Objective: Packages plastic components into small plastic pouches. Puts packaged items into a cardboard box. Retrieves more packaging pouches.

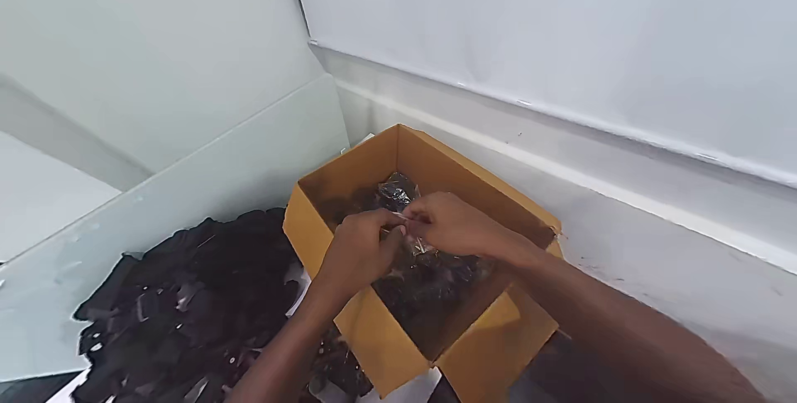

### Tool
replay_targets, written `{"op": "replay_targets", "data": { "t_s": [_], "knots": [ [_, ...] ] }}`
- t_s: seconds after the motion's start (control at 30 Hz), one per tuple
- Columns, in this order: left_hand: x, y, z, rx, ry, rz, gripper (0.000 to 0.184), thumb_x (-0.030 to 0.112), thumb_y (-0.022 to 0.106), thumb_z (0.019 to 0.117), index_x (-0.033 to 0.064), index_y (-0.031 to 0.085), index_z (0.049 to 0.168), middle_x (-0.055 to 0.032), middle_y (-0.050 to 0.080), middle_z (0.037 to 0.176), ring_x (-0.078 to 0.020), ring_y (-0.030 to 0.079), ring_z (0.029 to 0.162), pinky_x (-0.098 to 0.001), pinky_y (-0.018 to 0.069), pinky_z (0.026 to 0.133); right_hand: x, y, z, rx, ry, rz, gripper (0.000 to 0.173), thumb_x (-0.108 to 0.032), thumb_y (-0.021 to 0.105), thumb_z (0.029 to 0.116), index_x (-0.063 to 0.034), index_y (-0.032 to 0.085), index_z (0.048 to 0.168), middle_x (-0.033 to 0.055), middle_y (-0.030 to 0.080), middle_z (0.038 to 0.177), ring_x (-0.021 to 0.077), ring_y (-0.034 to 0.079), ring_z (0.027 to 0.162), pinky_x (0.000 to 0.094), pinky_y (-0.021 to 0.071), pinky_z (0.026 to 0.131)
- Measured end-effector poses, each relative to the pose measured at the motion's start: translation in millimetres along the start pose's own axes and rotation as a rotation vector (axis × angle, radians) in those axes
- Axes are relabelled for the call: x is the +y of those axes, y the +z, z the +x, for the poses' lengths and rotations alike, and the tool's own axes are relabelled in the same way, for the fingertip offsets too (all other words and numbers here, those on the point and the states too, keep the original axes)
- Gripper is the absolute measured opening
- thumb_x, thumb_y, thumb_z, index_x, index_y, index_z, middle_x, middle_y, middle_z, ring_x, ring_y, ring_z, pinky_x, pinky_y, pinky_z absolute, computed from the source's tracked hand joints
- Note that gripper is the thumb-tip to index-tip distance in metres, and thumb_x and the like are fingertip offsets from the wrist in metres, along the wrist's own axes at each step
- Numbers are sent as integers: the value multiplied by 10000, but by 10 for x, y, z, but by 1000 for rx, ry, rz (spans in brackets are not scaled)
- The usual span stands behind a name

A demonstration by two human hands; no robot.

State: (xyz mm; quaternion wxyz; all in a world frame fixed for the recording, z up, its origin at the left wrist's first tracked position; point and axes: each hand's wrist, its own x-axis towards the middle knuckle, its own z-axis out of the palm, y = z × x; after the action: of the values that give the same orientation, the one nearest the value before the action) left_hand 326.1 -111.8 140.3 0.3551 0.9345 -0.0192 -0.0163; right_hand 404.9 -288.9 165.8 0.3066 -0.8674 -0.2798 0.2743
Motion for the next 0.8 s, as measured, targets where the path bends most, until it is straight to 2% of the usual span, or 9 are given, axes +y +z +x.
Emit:
{"op": "replay_targets", "data": {
  "t_s": [0.07,0.13,0.17,0.23,0.37,0.5,0.63,0.7,0.8],
  "knots": [
    [6,-114,-225,114,69,-302,189,237,617,1024,101,710,1116,-13,736,971,-102,728,801,-311,640,739,-161,44,-232,117,-68,187,144,-192,637,1027,-77,709,1076,18,692,815,78,646,653,253,565,626],
    [71,-255,-490,191,99,-547,156,168,615,1027,56,678,1116,-59,742,969,-171,754,802,-348,670,728,-349,155,-441,195,-179,329,259,-148,668,999,-105,674,1254,-2,714,830,72,673,662,235,588,615],
    [102,-320,-644,241,112,-589,151,158,621,1021,47,674,1109,-63,736,979,-181,750,817,-352,670,731,-452,249,-522,213,-237,355,350,-145,657,998,-121,636,1347,-17,726,866,65,689,705,235,600,649],
    [119,-417,-984,373,135,-533,173,211,663,989,80,694,1096,-15,733,979,-125,726,829,-281,636,709,-663,517,-639,244,-357,384,395,-172,616,1011,-120,607,1402,-29,742,941,46,699,779,228,604,708],
    [-127,-444,-1789,582,135,-505,220,211,733,941,44,699,1079,-22,735,997,-115,725,833,-252,635,697,-1021,1239,-713,185,-537,563,333,-163,622,1019,-30,610,1324,-8,745,971,51,708,803,197,606,712],
    [-572,-273,-2554,694,-15,-599,200,159,732,939,19,687,1073,-35,732,959,-107,711,786,-255,622,685,-1206,2030,-604,-28,-495,734,326,-144,684,977,-3,622,1263,-2,755,935,73,723,757,224,626,668],
    [-846,-67,-3141,803,-349,-624,170,165,747,906,39,713,1016,-16,729,869,-86,697,753,-242,601,681,-1322,2743,-522,-93,-487,609,329,-159,712,919,-49,688,1228,-34,770,910,37,723,739,219,619,660],
    [-927,-7,-3361,873,-435,-657,142,155,736,912,32,723,981,-31,726,829,-91,687,708,-239,587,643,-1411,2978,-505,-96,-534,506,343,-179,725,894,-75,712,1220,-58,773,876,4,712,720,190,603,656],
    [-972,27,-3584,955,-477,-684,102,133,693,926,35,721,930,-19,707,791,-80,664,652,-230,574,597,-1564,3207,-481,-85,-632,364,393,-226,762,819,-113,746,1194,-70,722,747,1,641,604,189,549,573]
  ]
}}
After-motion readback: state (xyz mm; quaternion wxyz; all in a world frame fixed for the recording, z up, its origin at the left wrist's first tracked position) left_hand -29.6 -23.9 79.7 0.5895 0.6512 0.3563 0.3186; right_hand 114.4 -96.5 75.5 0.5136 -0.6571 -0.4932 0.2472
